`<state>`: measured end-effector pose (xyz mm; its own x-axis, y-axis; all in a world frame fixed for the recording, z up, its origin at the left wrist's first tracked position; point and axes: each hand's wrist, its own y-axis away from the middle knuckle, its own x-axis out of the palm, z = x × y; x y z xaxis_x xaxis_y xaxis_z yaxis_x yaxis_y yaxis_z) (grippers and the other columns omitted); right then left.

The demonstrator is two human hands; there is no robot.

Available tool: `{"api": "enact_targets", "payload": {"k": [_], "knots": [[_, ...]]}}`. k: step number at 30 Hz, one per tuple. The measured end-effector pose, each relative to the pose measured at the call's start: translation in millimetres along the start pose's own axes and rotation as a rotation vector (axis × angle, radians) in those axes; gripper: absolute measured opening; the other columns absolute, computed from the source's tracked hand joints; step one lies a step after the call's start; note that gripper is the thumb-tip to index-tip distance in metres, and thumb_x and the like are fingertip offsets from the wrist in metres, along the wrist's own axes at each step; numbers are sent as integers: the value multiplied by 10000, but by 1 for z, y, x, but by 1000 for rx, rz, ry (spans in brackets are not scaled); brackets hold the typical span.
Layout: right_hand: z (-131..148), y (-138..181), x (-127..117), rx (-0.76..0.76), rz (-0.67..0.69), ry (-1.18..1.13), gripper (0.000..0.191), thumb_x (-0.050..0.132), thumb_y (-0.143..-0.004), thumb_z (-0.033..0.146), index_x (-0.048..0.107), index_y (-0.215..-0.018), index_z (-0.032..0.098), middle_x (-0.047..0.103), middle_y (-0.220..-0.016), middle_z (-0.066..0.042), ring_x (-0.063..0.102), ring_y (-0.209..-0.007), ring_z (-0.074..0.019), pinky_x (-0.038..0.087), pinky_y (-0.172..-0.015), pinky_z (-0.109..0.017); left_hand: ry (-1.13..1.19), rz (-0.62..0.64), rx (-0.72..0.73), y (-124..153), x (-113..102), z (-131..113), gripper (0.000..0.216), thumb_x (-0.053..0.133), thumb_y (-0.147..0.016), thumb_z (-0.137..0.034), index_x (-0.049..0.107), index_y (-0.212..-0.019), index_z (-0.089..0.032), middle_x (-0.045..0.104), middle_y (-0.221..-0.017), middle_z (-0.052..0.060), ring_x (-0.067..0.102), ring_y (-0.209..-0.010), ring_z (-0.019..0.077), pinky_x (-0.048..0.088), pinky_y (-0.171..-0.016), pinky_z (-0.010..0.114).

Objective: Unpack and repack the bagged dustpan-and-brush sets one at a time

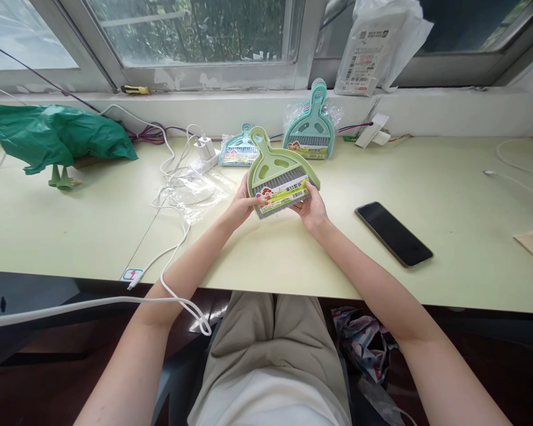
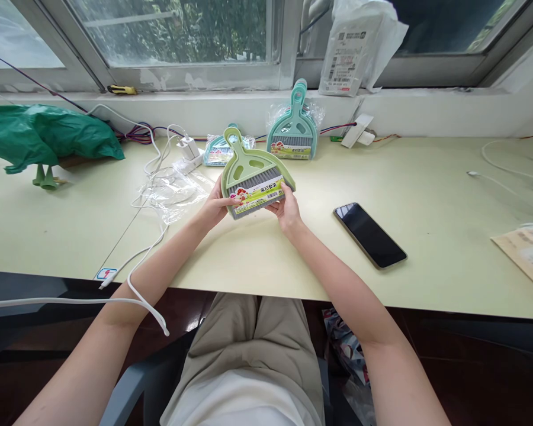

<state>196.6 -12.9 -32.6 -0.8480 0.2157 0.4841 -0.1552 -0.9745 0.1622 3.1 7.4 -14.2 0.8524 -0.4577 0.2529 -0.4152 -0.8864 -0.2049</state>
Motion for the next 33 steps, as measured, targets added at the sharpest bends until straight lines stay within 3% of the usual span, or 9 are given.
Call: {"api": "enact_targets", "payload": {"k": [13,17,22,33], "knots": [[0,2,1,-6,7,5,314,578,-800,518,601,-993,272,733,-989,8,696,-908,-192,587,-799,-338,-3,12,19,-1,-1,1,958,748,-581,-164,320,-1425,-313,509,-1380,39,474,-1293,291,401,-1089,466],[3,6,3,-9,84,-8,344,614,-792,526,619,-1013,262,732,-1036,-3,695,-923,-188,592,-806,-326,-3,-4,23,-1,-2,1,951,746,-586,-169,319,-1423,-314,508,-1382,36,472,-1299,291,401,-1091,466],[4,11,4,-13,186,80,340,770,-696,394,630,-970,252,735,-1040,2,692,-952,-178,588,-855,-327,0,-8,39,-1,-3,2,939,745,-592,-178,327,-1420,-317,516,-1376,36,478,-1292,289,406,-1087,463],[1,9,2,-27,155,73,223,764,-705,282,665,-894,217,755,-951,-7,710,-912,-185,599,-852,-329,7,-22,9,0,-1,0,897,687,-586,-136,344,-1399,-303,531,-1360,26,485,-1281,291,418,-1074,465]]}}
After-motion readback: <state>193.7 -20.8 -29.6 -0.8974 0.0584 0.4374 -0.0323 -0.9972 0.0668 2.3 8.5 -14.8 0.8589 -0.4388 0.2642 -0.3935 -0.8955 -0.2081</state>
